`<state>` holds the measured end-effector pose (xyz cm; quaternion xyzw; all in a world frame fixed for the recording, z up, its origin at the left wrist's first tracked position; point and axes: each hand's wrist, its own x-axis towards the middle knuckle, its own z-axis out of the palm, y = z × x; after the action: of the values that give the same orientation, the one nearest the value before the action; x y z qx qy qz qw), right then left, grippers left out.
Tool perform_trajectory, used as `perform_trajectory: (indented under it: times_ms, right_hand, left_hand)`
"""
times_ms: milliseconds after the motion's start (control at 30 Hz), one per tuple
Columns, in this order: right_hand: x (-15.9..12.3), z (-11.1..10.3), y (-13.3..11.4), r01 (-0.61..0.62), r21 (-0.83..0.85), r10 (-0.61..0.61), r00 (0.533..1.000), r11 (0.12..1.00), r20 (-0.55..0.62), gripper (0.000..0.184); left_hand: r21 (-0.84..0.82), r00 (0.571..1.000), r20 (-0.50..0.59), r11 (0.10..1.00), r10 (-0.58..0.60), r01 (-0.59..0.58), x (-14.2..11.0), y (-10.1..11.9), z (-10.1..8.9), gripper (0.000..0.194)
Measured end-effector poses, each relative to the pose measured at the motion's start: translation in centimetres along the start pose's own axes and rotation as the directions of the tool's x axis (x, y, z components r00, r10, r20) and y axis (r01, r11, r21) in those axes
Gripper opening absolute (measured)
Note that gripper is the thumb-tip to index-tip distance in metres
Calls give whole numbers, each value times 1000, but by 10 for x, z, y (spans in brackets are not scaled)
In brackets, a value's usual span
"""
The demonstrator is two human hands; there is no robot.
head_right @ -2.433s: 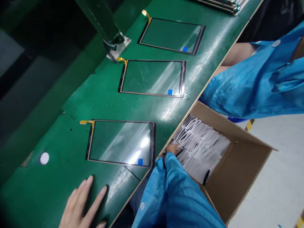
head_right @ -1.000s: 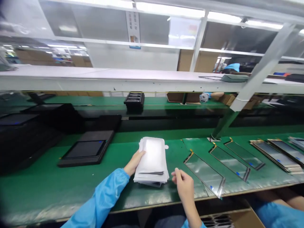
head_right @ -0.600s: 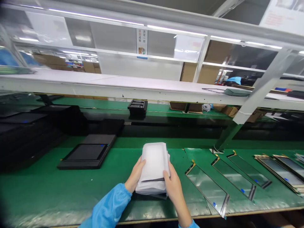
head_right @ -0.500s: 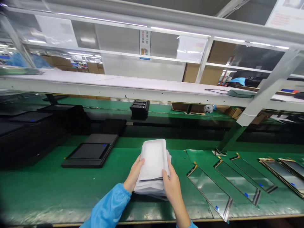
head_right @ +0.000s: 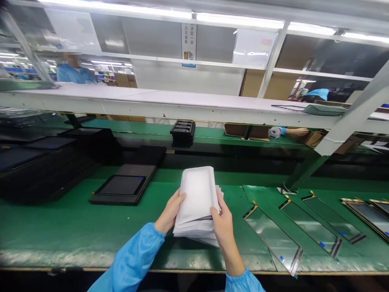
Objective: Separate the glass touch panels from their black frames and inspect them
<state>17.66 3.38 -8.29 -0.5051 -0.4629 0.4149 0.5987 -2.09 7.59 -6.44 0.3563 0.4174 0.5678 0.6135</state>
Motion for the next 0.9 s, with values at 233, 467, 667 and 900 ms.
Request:
perform_trajectory:
  times_ms: [233, 467, 667, 900]
  right_hand:
    - [20, 53, 8, 144, 108, -169, 948, 984, 270, 78]
    - [30, 98, 22, 158, 195, -221, 905, 968, 363, 74]
    - [48, 99, -10, 169, 185, -218, 932, 968, 289, 67]
    - [51, 117, -48, 134, 114, -155, 968, 984, 198, 28]
  left_hand:
    - [195, 962, -36, 947, 269, -257, -5, 60, -54, 65]
    - [285, 905, -32, 872, 425, -399, -12, 54, -96, 90]
    - [180, 842, 1, 828, 540, -531, -15, 61, -94, 98]
    - [103, 742, -185, 764, 644, -637, -17, 50, -82, 38]
